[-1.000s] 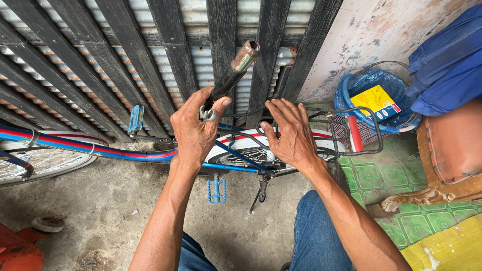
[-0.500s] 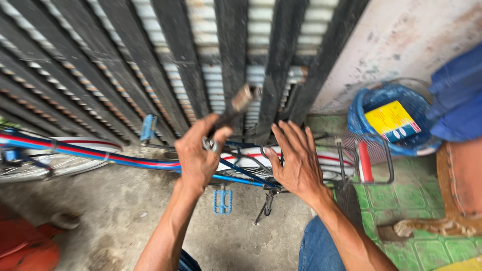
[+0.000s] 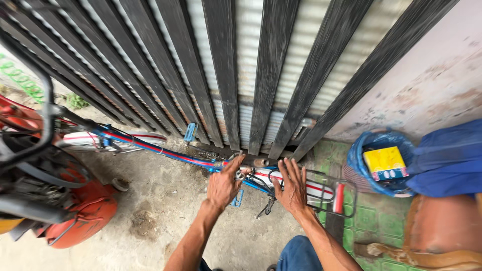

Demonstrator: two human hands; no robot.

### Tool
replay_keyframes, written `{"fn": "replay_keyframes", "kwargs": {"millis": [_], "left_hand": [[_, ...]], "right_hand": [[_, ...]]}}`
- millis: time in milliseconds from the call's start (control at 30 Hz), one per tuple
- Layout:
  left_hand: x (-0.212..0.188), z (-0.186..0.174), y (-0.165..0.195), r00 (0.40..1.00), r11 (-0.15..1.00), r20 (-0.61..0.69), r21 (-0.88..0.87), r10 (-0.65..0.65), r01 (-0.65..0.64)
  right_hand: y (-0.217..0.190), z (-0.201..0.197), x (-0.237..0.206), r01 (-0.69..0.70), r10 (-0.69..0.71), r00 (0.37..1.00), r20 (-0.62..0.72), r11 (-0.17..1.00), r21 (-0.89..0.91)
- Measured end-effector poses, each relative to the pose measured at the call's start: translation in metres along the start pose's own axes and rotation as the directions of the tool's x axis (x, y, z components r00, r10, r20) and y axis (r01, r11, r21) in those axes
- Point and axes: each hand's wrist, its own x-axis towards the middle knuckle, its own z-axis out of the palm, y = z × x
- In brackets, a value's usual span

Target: The person uses a wrench to tighten a bolt on the rear rack of a bicycle. They then stand up, walk across the workshop, and pick up another wrench from a tool box.

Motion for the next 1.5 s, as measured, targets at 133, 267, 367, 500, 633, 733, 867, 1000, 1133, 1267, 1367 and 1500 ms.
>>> {"fn": "replay_keyframes", "kwargs": {"millis": [133, 267, 367, 500, 633, 733, 867, 1000, 1133, 1267, 1367, 1500], "left_hand": [[-0.024, -0.003, 0.011, 0.997, 0.999, -0.075, 0.011, -0.032, 0.033], [-0.055, -0.003, 0.017, 0.971, 0.973, 0.062, 0.047, -0.229, 0.226], [-0.078, -0.005, 0.036, 0.937, 0.926, 0.117, -0.155, -0.328, 0.344], [-0.091, -0.013, 0.079, 0.900, 0.734, 0.201, -0.525, -0.386, 0.432], [-0.096, -0.013, 0.123, 0.831, 0.328, 0.319, -0.808, -0.456, 0.489], [-0.103, -0.005, 0.146, 0.891, 0.429, 0.156, -0.832, -0.426, 0.351], [-0.108, -0.005, 0.151, 0.817, 0.358, 0.404, -0.753, -0.411, 0.552], [-0.114, -0.020, 0.147, 0.701, 0.278, 0.667, -0.644, -0.251, 0.712], [-0.123, -0.048, 0.144, 0.649, 0.249, 0.727, -0.601, -0.226, 0.760], [-0.122, -0.093, 0.128, 0.719, 0.191, 0.666, -0.693, -0.201, 0.695], [-0.117, -0.129, 0.110, 0.766, 0.232, 0.598, -0.731, -0.234, 0.642], [-0.114, -0.168, 0.077, 0.842, 0.274, 0.498, -0.797, -0.207, 0.538]], "right_hand": [[0.005, -0.028, -0.003, 0.024, 0.002, 0.952, 0.305, 0.996, -0.084], [-0.016, -0.074, -0.021, -0.190, 0.142, 0.925, 0.351, 0.976, 0.107], [-0.047, -0.116, -0.030, -0.322, 0.156, 0.856, 0.493, 0.907, 0.271], [-0.105, -0.167, -0.028, -0.590, 0.209, 0.693, 0.690, 0.714, 0.376], [-0.150, -0.213, -0.028, -0.645, 0.190, 0.699, 0.689, 0.584, 0.493], [-0.161, -0.238, -0.034, -0.281, 0.033, 0.896, 0.443, 0.815, 0.507], [-0.161, -0.247, -0.044, -0.352, 0.095, 0.855, 0.509, 0.828, 0.436], [-0.166, -0.242, -0.057, -0.521, 0.229, 0.765, 0.602, 0.769, 0.370], [-0.190, -0.236, -0.046, -0.598, 0.294, 0.794, 0.533, 0.535, 0.596], [-0.226, -0.237, -0.018, -0.699, 0.371, 0.693, 0.618, 0.555, 0.451], [-0.263, -0.233, 0.006, -0.707, 0.359, 0.669, 0.651, 0.576, 0.409], [-0.307, -0.221, 0.031, -0.640, 0.285, 0.716, 0.637, 0.632, 0.438]]}}
